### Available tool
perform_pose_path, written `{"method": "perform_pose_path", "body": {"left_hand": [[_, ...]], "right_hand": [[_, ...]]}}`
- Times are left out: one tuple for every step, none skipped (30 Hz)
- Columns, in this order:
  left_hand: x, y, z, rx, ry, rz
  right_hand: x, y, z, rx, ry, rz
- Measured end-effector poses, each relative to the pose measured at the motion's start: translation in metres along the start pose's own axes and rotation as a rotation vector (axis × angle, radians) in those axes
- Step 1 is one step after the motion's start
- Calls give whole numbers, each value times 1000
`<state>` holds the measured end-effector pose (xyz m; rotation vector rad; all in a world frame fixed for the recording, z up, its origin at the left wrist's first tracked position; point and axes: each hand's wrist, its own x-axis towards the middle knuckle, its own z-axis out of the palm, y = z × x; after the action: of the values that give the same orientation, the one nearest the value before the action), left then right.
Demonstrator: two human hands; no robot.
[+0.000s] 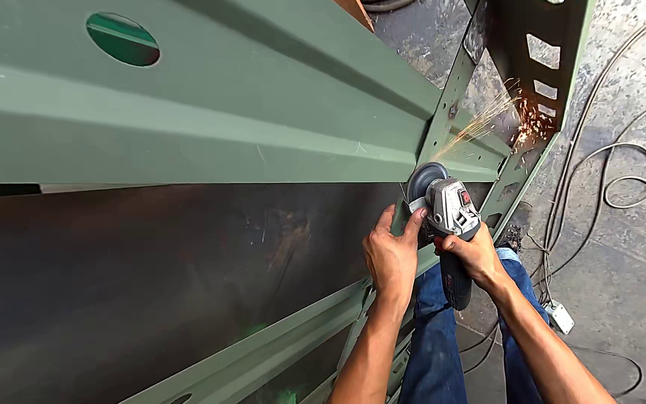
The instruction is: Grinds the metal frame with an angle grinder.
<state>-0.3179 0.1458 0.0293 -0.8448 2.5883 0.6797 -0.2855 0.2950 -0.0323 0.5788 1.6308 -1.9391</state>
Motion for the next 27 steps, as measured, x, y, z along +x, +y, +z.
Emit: {"method": "perform_pose_path", "body": {"left_hand": [[0, 0, -1, 2, -7, -3], [1, 1, -2, 11, -13, -5], [1, 1, -2, 25, -19, -6], [1, 1, -2, 39, -21, -8], [1, 2, -2, 51, -19, -12], [1, 3, -1, 60, -12, -14], [2, 4, 0, 66, -4, -16], [3, 5, 1, 69, 2, -18], [2, 4, 1, 69, 7, -21], [0, 3, 2, 69, 6, -21], [-1, 2, 2, 66, 3, -15], [-2, 1, 1, 67, -1, -5], [-1, 1, 0, 73, -4, 2], [-1, 2, 0, 82, -2, 6], [0, 3, 0, 95, 0, 6], [1, 4, 1, 105, 2, 1], [0, 5, 2, 109, 3, -4], [0, 5, 3, 110, 6, -6], [0, 5, 4, 104, 13, -6], [1, 4, 5, 94, 23, -3], [1, 3, 6, 85, 30, 1], [0, 2, 6, 85, 35, 3], [0, 1, 6, 88, 35, 7], [0, 1, 6, 87, 34, 13], [0, 1, 6, 88, 33, 14], [0, 0, 6, 90, 33, 11], [1, 1, 7, 87, 37, 7]], "right_hand": [[-1, -1, -2, 5, -16, 17], [-1, -1, -4, 4, -25, 32], [-1, -1, -6, 4, -34, 42], [-1, 0, -8, 16, -43, 51], [0, 2, -8, 41, -50, 57], [0, 4, -9, 65, -52, 61], [2, 6, -9, 74, -51, 59], [3, 6, -9, 58, -47, 51], [2, 5, -9, 28, -44, 37], [1, 5, -10, -2, -47, 21], [1, 4, -12, -11, -60, 9], [0, 3, -13, 9, -78, 8], [-1, 3, -14, 45, -89, 21], [-1, 4, -14, 87, -98, 38], [-1, 5, -14, 120, -104, 54], [0, 6, -14, 133, -96, 62], [1, 7, -13, 123, -82, 64], [1, 9, -13, 106, -68, 61], [2, 10, -11, 100, -56, 57], [3, 10, -10, 104, -51, 59], [3, 11, -9, 112, -50, 64], [2, 11, -7, 114, -47, 68], [1, 11, -5, 109, -40, 67], [1, 12, -3, 101, -30, 67], [0, 14, -2, 99, -20, 74], [0, 14, 0, 102, -11, 87], [0, 14, 1, 115, -1, 101]]}}
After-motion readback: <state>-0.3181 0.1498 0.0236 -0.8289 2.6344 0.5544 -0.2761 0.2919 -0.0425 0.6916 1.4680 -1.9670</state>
